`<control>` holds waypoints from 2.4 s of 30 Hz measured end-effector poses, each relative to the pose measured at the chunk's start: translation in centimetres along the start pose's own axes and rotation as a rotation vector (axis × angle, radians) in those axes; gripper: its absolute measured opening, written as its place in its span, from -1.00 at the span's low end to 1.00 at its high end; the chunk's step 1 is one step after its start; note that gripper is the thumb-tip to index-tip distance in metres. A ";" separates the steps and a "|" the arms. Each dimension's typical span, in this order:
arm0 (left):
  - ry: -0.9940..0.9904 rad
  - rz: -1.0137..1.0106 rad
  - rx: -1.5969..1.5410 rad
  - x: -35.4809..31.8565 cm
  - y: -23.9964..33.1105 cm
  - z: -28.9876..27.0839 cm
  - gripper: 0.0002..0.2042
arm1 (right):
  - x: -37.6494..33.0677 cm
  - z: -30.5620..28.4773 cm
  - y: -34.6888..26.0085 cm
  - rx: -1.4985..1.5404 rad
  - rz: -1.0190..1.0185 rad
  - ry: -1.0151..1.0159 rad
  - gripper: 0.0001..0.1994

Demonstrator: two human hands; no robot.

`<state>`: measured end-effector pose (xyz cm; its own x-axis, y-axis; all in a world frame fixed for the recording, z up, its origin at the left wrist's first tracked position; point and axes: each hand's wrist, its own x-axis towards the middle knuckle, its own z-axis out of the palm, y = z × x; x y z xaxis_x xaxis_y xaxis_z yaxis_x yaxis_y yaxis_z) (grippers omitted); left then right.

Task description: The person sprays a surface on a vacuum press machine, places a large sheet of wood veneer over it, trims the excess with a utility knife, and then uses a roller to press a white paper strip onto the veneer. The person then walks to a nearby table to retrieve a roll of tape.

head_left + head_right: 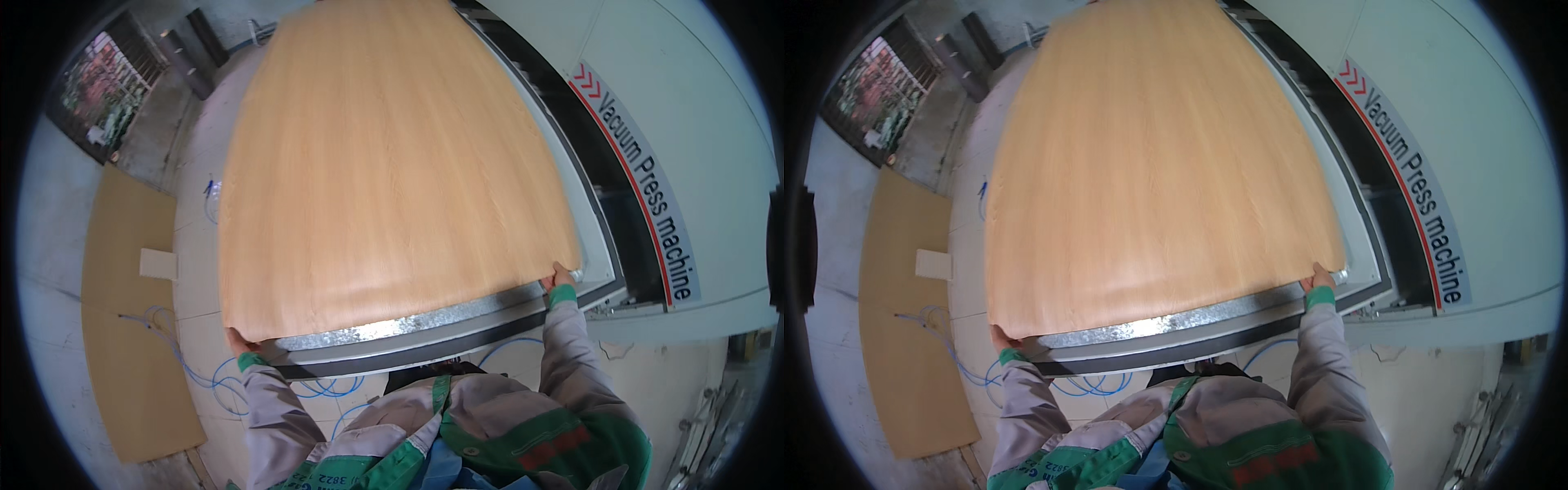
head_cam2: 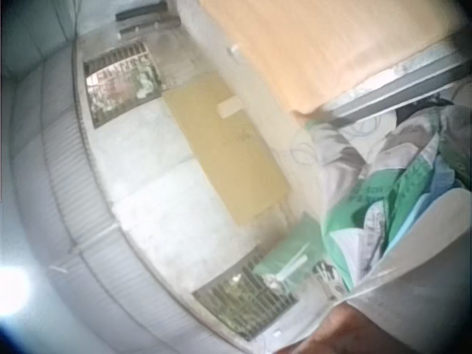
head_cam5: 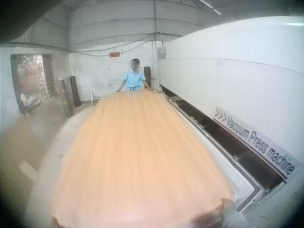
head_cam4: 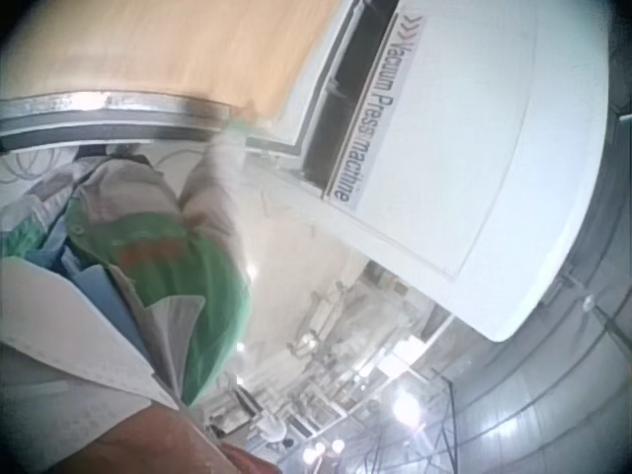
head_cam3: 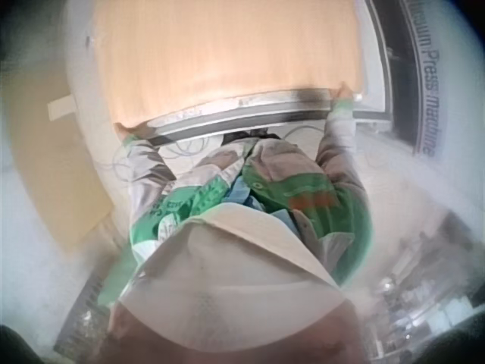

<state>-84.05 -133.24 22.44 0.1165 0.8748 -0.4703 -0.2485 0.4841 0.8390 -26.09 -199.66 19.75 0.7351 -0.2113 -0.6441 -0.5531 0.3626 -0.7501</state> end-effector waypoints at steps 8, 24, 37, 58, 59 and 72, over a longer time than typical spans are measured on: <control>0.160 0.280 0.221 2.7 2.6 -1.8 -0.52 | 1.4 -0.1 0.2 -0.011 -0.073 0.117 -0.57; 0.336 0.076 0.508 1.0 2.3 -7.0 -0.63 | 7.7 -4.3 1.5 -0.379 0.260 0.332 -0.76; 0.175 -0.107 0.244 2.1 1.5 -10.5 -0.58 | 0.5 -2.2 -2.4 -1.159 0.175 0.232 -0.84; 0.531 -0.052 0.697 2.3 6.3 -10.7 -0.48 | 1.2 -2.4 -1.4 -2.049 0.024 0.061 -0.59; 0.510 -0.051 0.696 2.3 6.1 -10.3 -0.48 | -0.3 -1.6 -2.0 -2.019 0.033 0.091 -0.60; 0.482 -0.134 0.661 1.7 3.4 -7.2 -0.48 | -0.5 9.0 -1.7 -1.588 -0.648 0.342 -0.07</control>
<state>-91.64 -130.24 22.47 -0.3575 0.7774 -0.5175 0.3726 0.6268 0.6843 -21.94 -192.00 22.67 0.9803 -0.1910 -0.0506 -0.1965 -0.9693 -0.1479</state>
